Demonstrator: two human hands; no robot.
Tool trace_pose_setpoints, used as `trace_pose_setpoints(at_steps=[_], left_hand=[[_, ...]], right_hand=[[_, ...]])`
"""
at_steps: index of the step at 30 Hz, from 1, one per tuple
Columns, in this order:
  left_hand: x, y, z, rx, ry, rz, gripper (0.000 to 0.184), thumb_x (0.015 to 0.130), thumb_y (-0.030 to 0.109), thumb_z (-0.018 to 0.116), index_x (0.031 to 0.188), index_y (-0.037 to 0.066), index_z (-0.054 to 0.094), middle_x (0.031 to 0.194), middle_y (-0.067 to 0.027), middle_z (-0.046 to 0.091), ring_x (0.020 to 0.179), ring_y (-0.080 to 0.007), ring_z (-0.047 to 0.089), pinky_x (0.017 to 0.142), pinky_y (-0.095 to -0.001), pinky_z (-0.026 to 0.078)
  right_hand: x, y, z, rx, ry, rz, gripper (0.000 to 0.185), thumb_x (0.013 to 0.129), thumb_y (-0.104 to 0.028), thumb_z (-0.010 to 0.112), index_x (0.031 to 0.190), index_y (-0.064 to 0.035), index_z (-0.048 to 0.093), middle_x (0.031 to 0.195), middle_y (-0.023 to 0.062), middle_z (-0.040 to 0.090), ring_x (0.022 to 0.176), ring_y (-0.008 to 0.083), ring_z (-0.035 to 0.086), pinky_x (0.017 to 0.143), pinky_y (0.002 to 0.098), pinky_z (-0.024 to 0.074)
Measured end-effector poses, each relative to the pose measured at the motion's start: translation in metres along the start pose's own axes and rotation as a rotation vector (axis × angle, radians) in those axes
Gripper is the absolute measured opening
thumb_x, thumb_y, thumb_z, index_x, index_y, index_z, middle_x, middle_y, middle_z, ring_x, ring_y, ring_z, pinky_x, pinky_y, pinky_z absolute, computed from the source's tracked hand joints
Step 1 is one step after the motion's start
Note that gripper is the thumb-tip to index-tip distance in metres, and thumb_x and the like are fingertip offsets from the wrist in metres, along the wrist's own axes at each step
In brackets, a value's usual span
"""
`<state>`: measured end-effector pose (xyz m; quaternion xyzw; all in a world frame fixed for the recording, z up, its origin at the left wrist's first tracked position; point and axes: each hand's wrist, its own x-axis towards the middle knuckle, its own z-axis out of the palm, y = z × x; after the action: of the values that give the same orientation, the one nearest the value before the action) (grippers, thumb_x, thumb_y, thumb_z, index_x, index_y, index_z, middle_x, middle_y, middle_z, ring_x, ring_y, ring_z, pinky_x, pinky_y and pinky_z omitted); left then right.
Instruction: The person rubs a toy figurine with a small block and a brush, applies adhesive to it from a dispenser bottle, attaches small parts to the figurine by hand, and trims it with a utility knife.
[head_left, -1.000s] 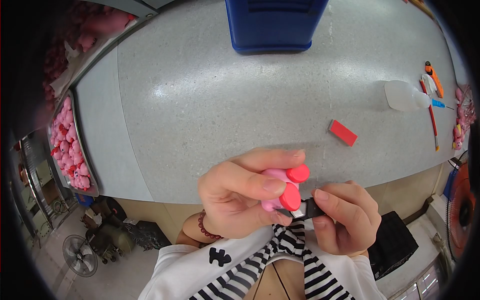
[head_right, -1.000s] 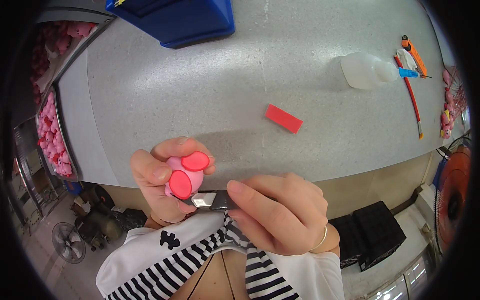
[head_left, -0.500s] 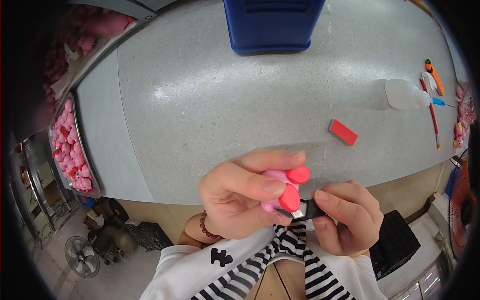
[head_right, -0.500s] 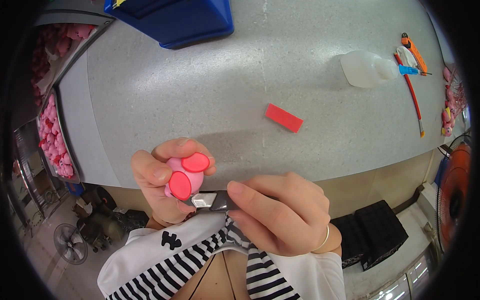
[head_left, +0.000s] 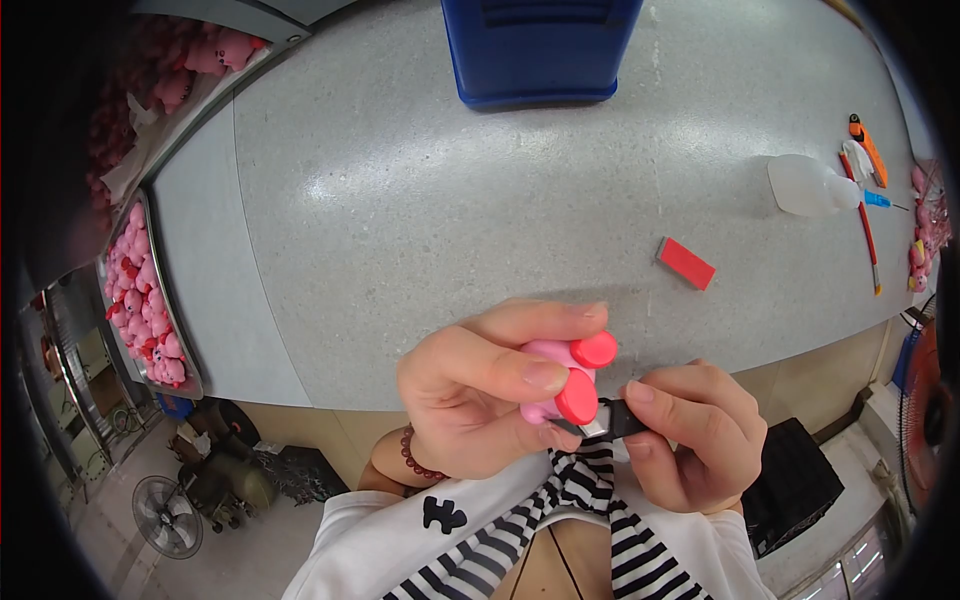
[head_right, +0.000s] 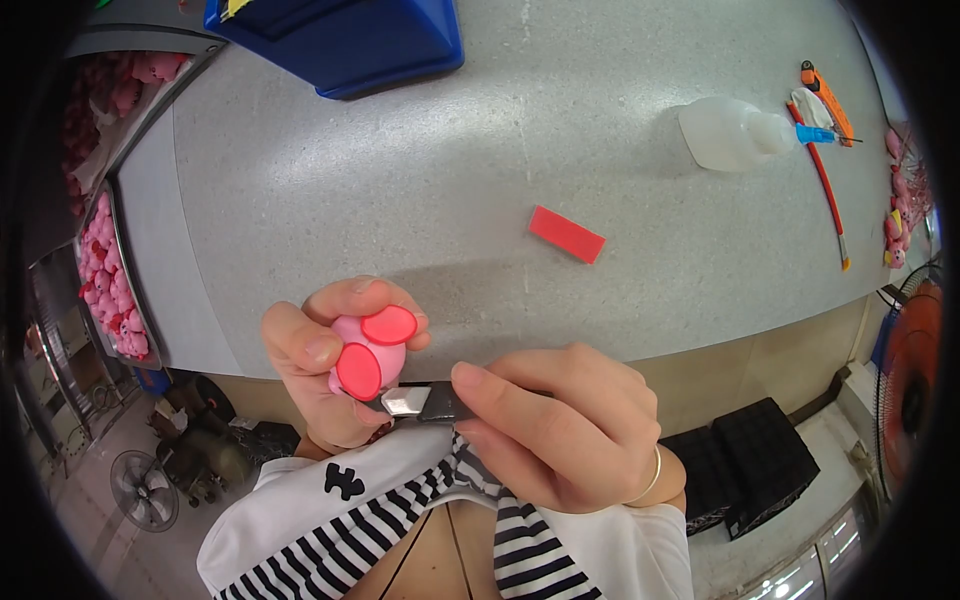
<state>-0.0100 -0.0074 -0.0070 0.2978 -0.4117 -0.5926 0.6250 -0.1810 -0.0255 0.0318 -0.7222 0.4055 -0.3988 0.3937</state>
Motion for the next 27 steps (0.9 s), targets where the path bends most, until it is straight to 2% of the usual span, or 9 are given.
trace_pose_setpoints(at_steps=[9, 11, 24, 27], left_hand=[[-0.0002, 0.0006, 0.0009, -0.009, 0.018, -0.033, 0.041, 0.066, 0.02, 0.074, 0.095, 0.015, 0.044, 0.115, -0.0157, 0.05, 0.085, -0.0268, 0.056, 0.068, -0.0328, 0.05], [-0.0002, -0.003, 0.0011, 0.016, 0.028, 0.026, 0.041, 0.067, 0.019, 0.074, 0.096, 0.015, 0.045, 0.115, -0.0154, 0.051, 0.085, -0.027, 0.056, 0.068, -0.0326, 0.05], [0.0008, -0.0024, 0.0015, 0.043, 0.023, 0.028, 0.041, 0.066, 0.019, 0.073, 0.096, 0.015, 0.045, 0.115, -0.0152, 0.051, 0.084, -0.0279, 0.056, 0.067, -0.0322, 0.05], [0.0009, -0.0023, 0.0018, 0.051, 0.027, 0.03, 0.041, 0.066, 0.02, 0.073, 0.095, 0.015, 0.045, 0.115, -0.0149, 0.051, 0.083, -0.0281, 0.056, 0.066, -0.0328, 0.05]], right_hand=[[0.0001, -0.0006, -0.0003, -0.004, 0.003, 0.011, 0.03, 0.056, -0.003, 0.07, 0.085, 0.0003, 0.064, 0.069, 0.0073, 0.058, 0.05, 0.014, 0.052, 0.042, 0.0219, 0.0396], [0.0006, -0.0012, -0.0016, -0.038, 0.0, -0.002, 0.029, 0.056, -0.003, 0.069, 0.085, 0.0005, 0.064, 0.069, 0.0071, 0.058, 0.05, 0.0141, 0.052, 0.042, 0.022, 0.0398], [0.0002, -0.0002, 0.0004, 0.027, 0.004, 0.015, 0.03, 0.056, -0.002, 0.069, 0.085, 0.001, 0.064, 0.07, 0.0074, 0.058, 0.05, 0.0135, 0.05, 0.041, 0.0218, 0.0384], [0.0002, -0.0009, 0.0005, 0.068, -0.009, 0.074, 0.031, 0.055, -0.002, 0.07, 0.085, 0.0009, 0.064, 0.071, 0.0075, 0.058, 0.05, 0.0133, 0.049, 0.041, 0.0217, 0.0376]])
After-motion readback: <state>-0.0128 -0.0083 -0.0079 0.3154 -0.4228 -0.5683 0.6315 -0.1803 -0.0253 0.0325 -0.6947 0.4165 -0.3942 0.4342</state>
